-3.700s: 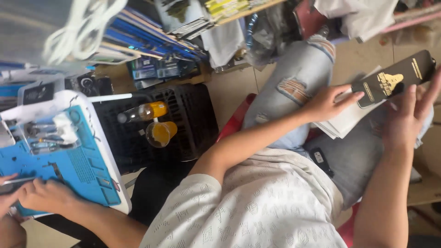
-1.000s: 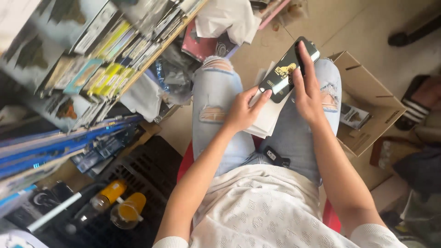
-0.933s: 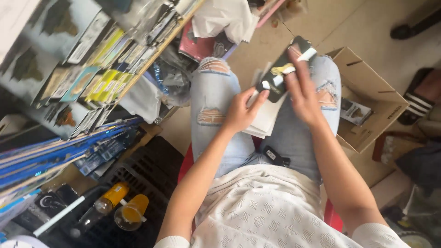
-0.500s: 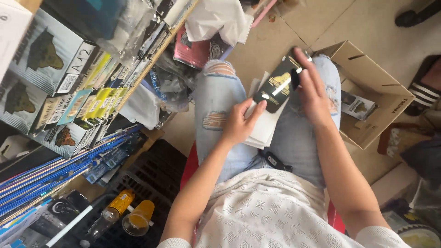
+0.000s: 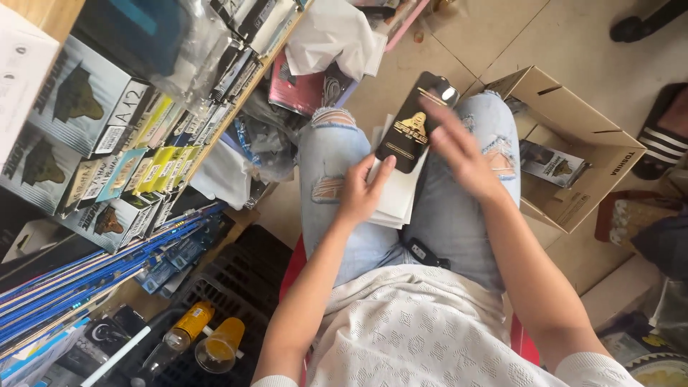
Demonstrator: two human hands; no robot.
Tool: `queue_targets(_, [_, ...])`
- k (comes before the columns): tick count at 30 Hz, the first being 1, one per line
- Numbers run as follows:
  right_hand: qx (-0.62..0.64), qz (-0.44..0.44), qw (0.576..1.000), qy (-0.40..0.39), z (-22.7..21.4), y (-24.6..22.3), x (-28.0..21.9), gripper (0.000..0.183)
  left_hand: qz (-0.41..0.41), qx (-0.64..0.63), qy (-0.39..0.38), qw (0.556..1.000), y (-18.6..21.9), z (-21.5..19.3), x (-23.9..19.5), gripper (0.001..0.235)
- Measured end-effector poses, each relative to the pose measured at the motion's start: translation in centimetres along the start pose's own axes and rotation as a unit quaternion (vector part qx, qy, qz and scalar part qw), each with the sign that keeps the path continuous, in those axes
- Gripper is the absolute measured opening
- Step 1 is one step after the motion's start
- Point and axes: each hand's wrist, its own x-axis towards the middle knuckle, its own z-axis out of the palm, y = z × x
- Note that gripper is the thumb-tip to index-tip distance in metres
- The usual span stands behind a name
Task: The person sits on a red chair in a cluttered room and handles small white rectangular items and black packages. They repeatedly pick up the items, flip them over, and place them into a cardboard box on the floor. The camera shakes severely throughout the video, frequently obscuring the view of the hands and objects.
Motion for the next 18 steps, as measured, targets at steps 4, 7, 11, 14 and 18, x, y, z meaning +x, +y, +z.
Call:
queue_targets(4, [0.075, 0.013, 0.996, 0.052, 0.4, 0.6, 0.0, 0.053, -0.005, -0.011, 0.012, 1.000, -0.7, 0.1, -0.3, 0.029])
queue_targets(7, [0.024, -0.032, 0.999, -0.031, 1.1, 0.9, 0.2, 0.053, -0.011, -0.017, 0.042, 0.999, 1.2, 0.0, 0.1, 0.030])
queue_targets(11, [0.071, -0.009, 0.987, -0.141, 2.0, -1.1, 0.4, 0.046, -0.018, -0.028, 0.066, 0.997, 2.9, 0.0, 0.1, 0.031])
queue_targets(14, [0.054, -0.003, 0.993, -0.106, 1.1, 0.2, 0.7, 0.039, -0.033, -0.017, 0.063, 0.997, -2.2, -0.1, 0.0, 0.029])
queue_targets(18, [-0.002, -0.042, 0.999, -0.010, 0.8, 1.2, 0.6, 0.050, -0.047, -0.025, 0.039, 0.998, 0.3, -0.1, -0.1, 0.029])
